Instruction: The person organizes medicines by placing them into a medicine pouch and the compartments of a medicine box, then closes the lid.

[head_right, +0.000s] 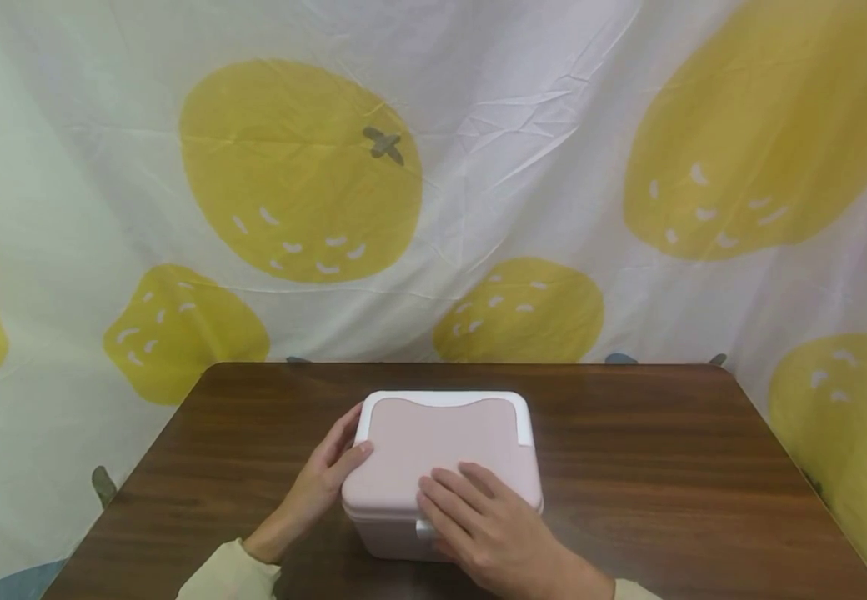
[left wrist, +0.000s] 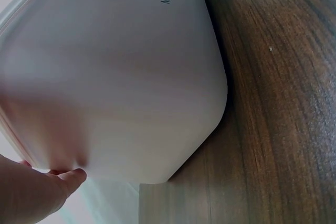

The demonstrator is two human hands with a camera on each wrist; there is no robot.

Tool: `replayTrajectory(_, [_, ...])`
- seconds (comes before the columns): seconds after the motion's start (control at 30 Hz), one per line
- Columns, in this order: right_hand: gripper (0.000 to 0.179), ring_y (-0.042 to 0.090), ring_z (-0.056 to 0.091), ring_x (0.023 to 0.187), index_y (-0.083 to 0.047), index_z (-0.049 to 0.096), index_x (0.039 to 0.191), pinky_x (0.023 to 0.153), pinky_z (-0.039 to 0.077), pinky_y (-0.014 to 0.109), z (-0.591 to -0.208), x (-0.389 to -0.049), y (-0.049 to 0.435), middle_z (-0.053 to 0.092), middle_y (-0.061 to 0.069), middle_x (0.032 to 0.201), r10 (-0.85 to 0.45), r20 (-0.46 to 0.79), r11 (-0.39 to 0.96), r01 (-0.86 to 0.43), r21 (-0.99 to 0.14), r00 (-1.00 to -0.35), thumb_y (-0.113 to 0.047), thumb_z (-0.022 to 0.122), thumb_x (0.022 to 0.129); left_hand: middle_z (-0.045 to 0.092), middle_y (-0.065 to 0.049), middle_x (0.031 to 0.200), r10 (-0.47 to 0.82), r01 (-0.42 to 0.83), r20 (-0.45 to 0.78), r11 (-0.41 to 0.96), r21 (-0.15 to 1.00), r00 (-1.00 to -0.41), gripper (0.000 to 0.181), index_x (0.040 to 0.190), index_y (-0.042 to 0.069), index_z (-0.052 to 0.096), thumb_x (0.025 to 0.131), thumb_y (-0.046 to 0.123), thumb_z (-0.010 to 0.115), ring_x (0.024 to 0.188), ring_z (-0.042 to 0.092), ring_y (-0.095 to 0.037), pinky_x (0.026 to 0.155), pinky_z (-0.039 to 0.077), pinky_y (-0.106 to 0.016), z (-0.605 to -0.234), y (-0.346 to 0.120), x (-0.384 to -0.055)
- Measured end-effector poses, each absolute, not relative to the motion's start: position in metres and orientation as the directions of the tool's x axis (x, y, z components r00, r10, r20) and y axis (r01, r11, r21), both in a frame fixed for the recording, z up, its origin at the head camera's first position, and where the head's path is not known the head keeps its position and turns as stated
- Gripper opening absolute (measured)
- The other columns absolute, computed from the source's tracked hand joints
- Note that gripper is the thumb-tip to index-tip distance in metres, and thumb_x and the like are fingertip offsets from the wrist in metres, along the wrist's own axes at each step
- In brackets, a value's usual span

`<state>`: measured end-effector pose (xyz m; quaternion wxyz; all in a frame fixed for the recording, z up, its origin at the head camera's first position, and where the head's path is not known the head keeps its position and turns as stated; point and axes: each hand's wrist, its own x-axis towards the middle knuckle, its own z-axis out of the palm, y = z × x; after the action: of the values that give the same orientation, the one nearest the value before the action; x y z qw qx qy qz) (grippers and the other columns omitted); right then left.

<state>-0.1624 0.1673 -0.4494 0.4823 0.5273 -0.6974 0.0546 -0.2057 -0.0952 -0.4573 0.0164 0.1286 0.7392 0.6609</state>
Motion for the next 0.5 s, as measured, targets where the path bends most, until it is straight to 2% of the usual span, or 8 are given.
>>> replayTrajectory(0.27, [0.045, 0.028, 0.066, 0.108, 0.003, 0.065, 0.119, 0.090, 0.049, 0.045, -0.447, -0.162, 0.167, 0.067, 0.016, 0.122, -0.683, 0.730, 0.431, -0.790, 0.437, 0.031, -0.036, 0.046, 0.105, 0.038, -0.012, 0.155, 0.223, 0.187, 0.157, 0.118, 0.975, -0.962, 0.062, 0.153, 0.014, 0.034, 0.098, 0.020, 0.062, 0.142, 0.037, -0.029, 0.111, 0.036, -0.040, -0.455, -0.097, -0.205])
replayTrajectory(0.37, [0.048, 0.028, 0.066, 0.106, 0.002, 0.065, 0.119, 0.091, 0.048, 0.045, -0.440, -0.160, 0.167, 0.067, 0.017, 0.120, -0.674, 0.739, 0.428, -0.800, 0.421, 0.028, -0.040, 0.048, 0.103, 0.041, -0.010, 0.154, 0.226, 0.201, 0.156, 0.194, 0.960, -0.962, 0.062, 0.153, 0.016, 0.036, 0.097, 0.023, 0.064, 0.138, 0.043, -0.028, 0.109, 0.040, -0.042, -0.452, -0.100, -0.205])
replayTrajectory(0.5, [0.048, 0.032, 0.065, 0.106, 0.003, 0.065, 0.119, 0.111, 0.038, 0.042, -0.422, -0.160, 0.178, 0.067, 0.019, 0.119, -0.627, 0.779, 0.448, -0.827, 0.339, -0.020, -0.039, 0.048, 0.103, 0.044, -0.004, 0.153, 0.195, 0.247, 0.181, 0.405, 0.880, -0.964, 0.061, 0.151, 0.022, 0.041, 0.097, 0.037, 0.063, 0.137, 0.045, -0.025, 0.110, 0.041, -0.048, -0.446, -0.109, -0.209])
